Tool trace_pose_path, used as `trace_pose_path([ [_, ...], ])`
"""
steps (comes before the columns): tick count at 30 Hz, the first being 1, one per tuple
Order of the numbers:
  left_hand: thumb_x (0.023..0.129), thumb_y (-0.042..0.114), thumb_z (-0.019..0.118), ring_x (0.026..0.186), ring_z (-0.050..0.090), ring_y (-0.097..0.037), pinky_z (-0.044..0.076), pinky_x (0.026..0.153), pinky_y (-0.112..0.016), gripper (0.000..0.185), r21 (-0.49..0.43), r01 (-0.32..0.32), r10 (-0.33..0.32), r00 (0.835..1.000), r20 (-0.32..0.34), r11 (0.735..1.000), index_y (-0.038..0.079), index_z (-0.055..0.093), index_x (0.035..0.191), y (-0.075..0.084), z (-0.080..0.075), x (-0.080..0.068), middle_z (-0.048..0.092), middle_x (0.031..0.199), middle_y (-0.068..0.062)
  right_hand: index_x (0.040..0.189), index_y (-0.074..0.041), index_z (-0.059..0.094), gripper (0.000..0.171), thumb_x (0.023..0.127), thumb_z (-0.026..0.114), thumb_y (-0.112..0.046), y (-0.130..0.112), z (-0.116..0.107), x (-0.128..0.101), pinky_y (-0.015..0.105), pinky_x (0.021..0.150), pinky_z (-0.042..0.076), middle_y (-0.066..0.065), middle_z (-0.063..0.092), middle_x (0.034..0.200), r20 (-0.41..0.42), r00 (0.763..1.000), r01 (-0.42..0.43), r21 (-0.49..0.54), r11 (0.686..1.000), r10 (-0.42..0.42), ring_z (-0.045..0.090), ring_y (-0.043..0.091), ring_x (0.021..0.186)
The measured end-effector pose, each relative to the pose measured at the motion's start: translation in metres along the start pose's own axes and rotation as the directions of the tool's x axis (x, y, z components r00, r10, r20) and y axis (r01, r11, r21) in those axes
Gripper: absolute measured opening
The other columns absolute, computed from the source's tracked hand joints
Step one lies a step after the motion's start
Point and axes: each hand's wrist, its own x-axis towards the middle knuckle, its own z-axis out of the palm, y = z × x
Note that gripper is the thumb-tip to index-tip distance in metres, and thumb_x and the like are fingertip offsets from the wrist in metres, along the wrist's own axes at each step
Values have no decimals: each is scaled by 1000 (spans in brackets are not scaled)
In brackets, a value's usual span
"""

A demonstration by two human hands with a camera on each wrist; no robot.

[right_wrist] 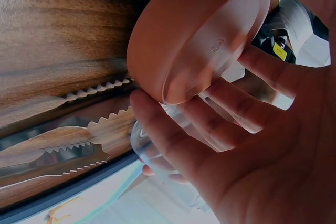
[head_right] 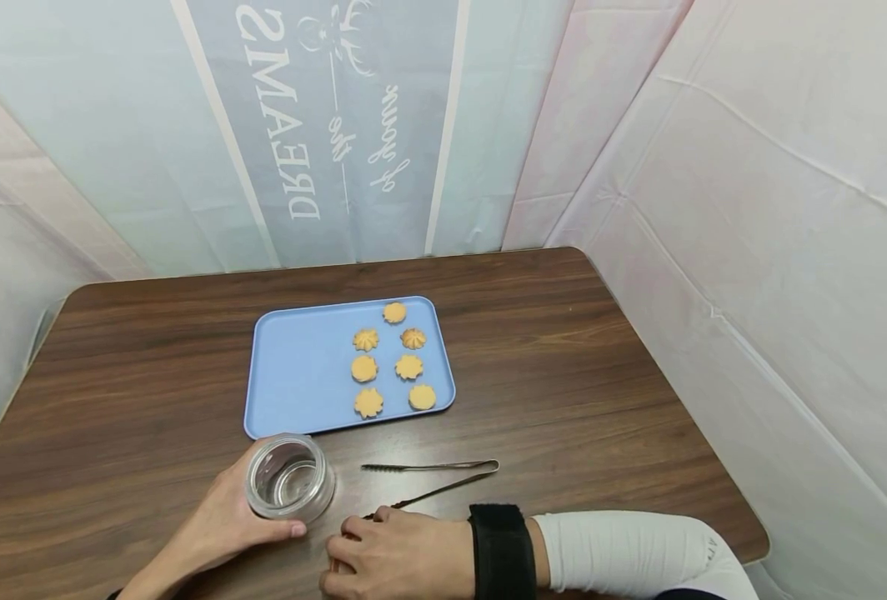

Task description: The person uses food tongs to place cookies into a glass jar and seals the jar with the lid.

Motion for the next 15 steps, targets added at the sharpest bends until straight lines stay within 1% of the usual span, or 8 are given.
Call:
trace_pose_path([
  [8,55,41,105,110,68,-18,54,95,-35,99,8,12,-12,1000,-2,1000,19,59,141,0,0,0,71,125,2,138,-30,58,29,112,49,-41,-1,3,2,19,82,53,-9,54,128,-9,1000,21,20,1000,-21,51,6,110],
  [15,56,40,105,111,67,-17,53,96,-34,100,2,5,-5,1000,0,1000,20,59,142,0,1,0,71,126,3,137,-30,58,30,112,49,-43,-3,6,3,18,81,52,-9,54,127,-2,1000,20,44,999,-20,51,5,108],
])
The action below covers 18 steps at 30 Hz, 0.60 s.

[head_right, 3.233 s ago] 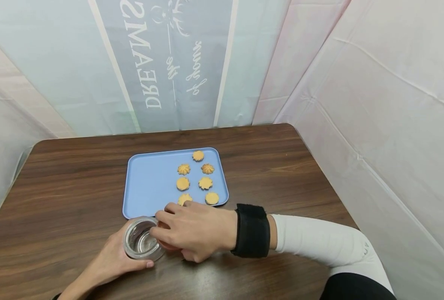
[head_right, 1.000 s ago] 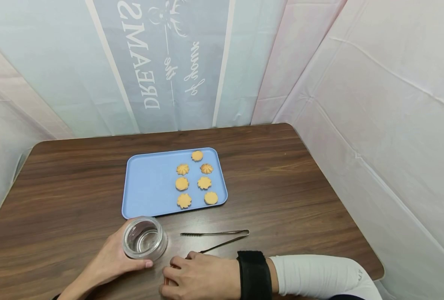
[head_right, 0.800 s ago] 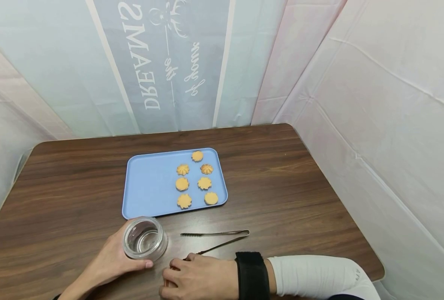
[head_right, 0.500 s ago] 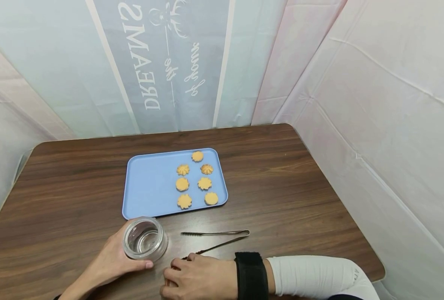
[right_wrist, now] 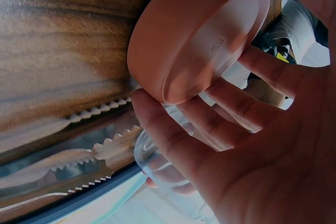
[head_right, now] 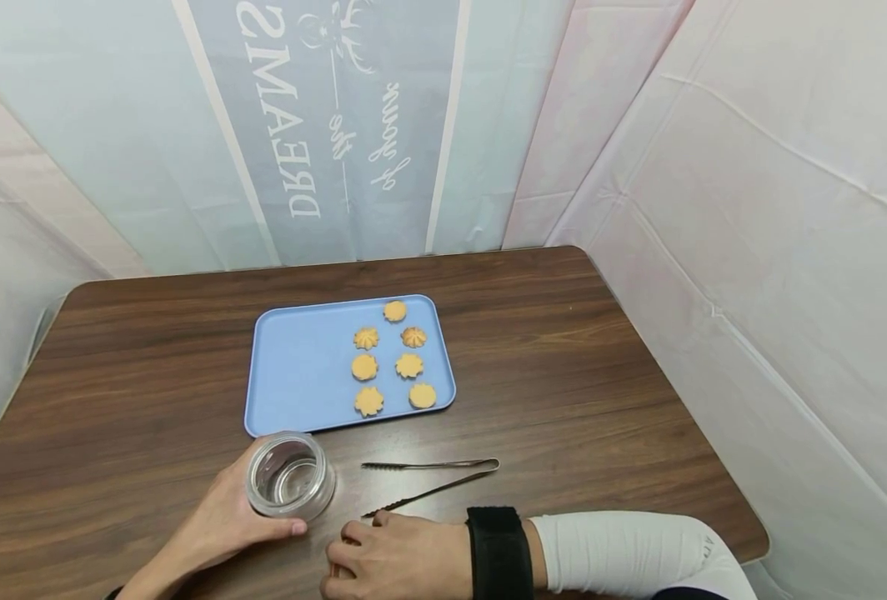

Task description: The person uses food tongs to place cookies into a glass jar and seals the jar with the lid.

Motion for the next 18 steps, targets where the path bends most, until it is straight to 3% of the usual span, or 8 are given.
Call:
trace_pose_path([
  [18,55,42,105,116,66,-17,50,99,-29,107,-24,12,-12,1000,5,1000,20,55,147,1,0,0,70,130,2,135,-32,59,32,108,50,-47,-3,7,-1,19,73,46,-10,54,124,-48,999,-17,-80,997,13,50,5,105],
])
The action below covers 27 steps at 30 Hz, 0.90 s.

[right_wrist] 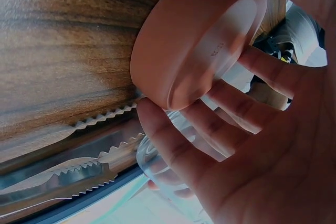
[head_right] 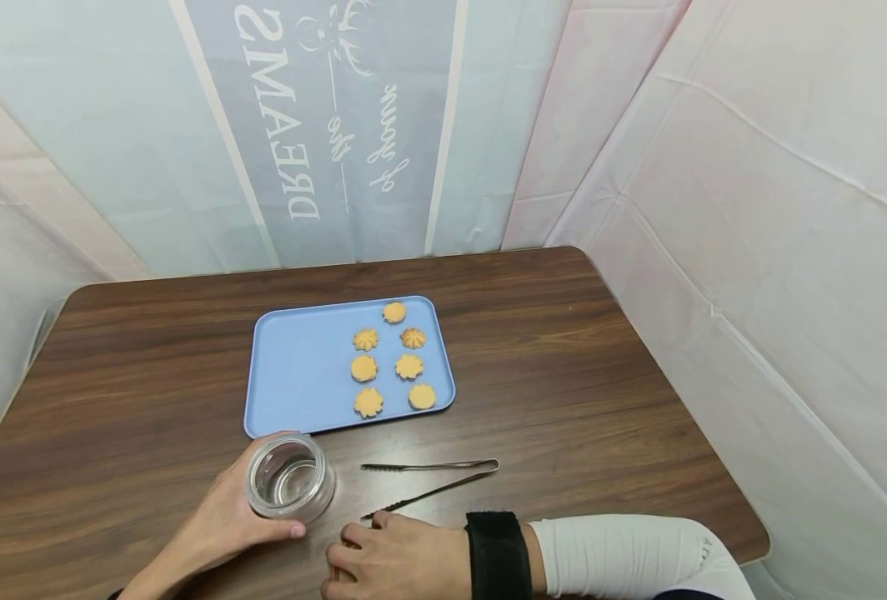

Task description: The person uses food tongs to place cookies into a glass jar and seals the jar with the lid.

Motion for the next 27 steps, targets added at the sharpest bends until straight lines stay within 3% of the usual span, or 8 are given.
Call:
trace_pose_path([
  [9,52,41,106,117,66,-17,49,99,-27,113,-8,-23,23,1000,-4,1000,21,53,149,-2,-1,0,70,131,0,138,-31,57,36,110,47,-51,0,0,-2,18,76,45,-10,54,127,14,1000,1,20,1000,-1,51,6,109],
  [17,52,42,106,117,66,-18,50,98,-32,116,-6,4,-4,1000,17,1000,20,51,152,-2,-2,0,69,133,0,142,-31,55,40,110,45,-52,0,-3,-1,19,80,48,-7,54,135,17,1000,3,-15,1000,-2,51,8,116],
  [27,50,42,107,118,66,-19,51,98,-37,121,7,16,-16,1000,12,1000,22,49,154,-1,-3,-1,69,134,1,151,-29,52,45,113,41,-50,10,-22,-4,24,93,51,-4,53,145,-8,999,-53,-77,996,53,52,11,130],
])
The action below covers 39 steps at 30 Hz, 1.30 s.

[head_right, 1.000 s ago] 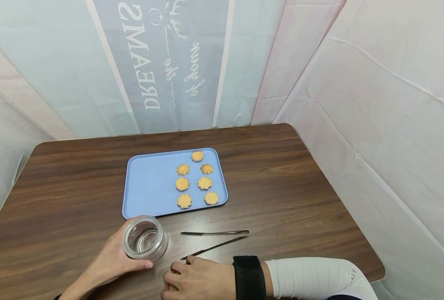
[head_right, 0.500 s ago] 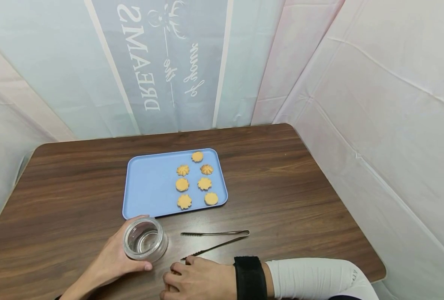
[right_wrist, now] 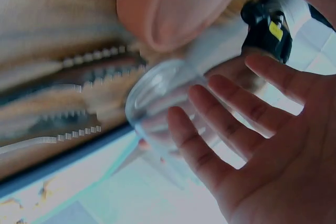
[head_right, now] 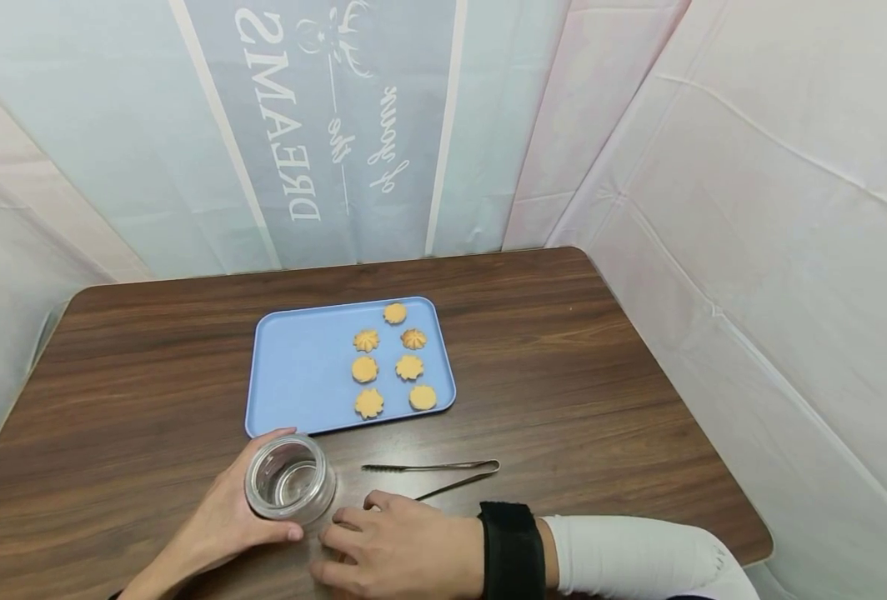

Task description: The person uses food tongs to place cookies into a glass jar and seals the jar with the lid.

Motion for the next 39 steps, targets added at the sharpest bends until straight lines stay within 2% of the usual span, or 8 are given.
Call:
trace_pose_path([
  [4,49,40,107,119,66,-19,50,99,-36,122,-1,-9,9,1000,-1,1000,20,49,154,1,-3,0,69,135,1,155,-24,48,56,109,48,-55,8,-9,-6,30,103,49,1,52,151,-4,999,-36,54,998,36,50,15,137],
  [8,49,35,107,122,65,-16,44,103,-24,123,-47,-30,30,1000,0,998,16,48,155,2,-6,0,67,139,2,157,-21,47,69,103,49,-66,18,-15,-12,35,106,49,3,51,154,-8,997,-79,63,995,80,50,18,140],
  [15,52,18,106,135,55,-5,35,112,-11,120,-155,-90,90,996,-8,984,10,46,156,6,-16,1,59,149,-17,156,-19,49,72,102,53,-67,31,-20,-26,40,106,50,4,54,153,-36,980,-190,105,976,195,51,21,140],
  [26,59,27,104,142,39,9,23,111,-3,115,29,-62,64,995,-72,998,19,46,158,13,-43,5,56,155,-6,156,-16,48,83,94,67,-67,48,-17,-52,50,111,49,9,53,155,-44,926,-363,158,918,374,51,28,142],
  [31,61,32,103,142,49,-18,21,107,-4,115,164,-20,38,994,-106,986,26,44,160,15,-50,6,56,154,-6,155,-15,48,85,92,71,-67,52,-8,-62,49,107,51,10,54,154,-43,905,-412,153,898,423,53,29,140],
  [34,63,35,102,138,53,-33,30,110,-13,116,228,-8,34,993,-111,974,26,42,161,13,-53,7,55,156,-6,155,-14,49,86,91,71,-67,54,-1,-67,49,105,52,11,54,153,-39,898,-428,151,891,438,54,29,138],
  [36,64,36,102,138,53,-35,41,112,-31,116,257,4,24,994,-107,966,27,40,162,13,-55,8,53,157,-6,155,-13,49,87,91,71,-68,54,3,-70,49,105,53,11,55,152,-37,894,-436,152,887,446,55,29,137],
  [39,66,38,101,138,52,-40,49,100,-62,115,279,17,11,995,-99,960,26,39,163,13,-56,10,51,160,-7,154,-12,50,88,90,73,-68,54,10,-75,48,104,53,9,57,149,-34,887,-450,159,879,460,57,27,134],
])
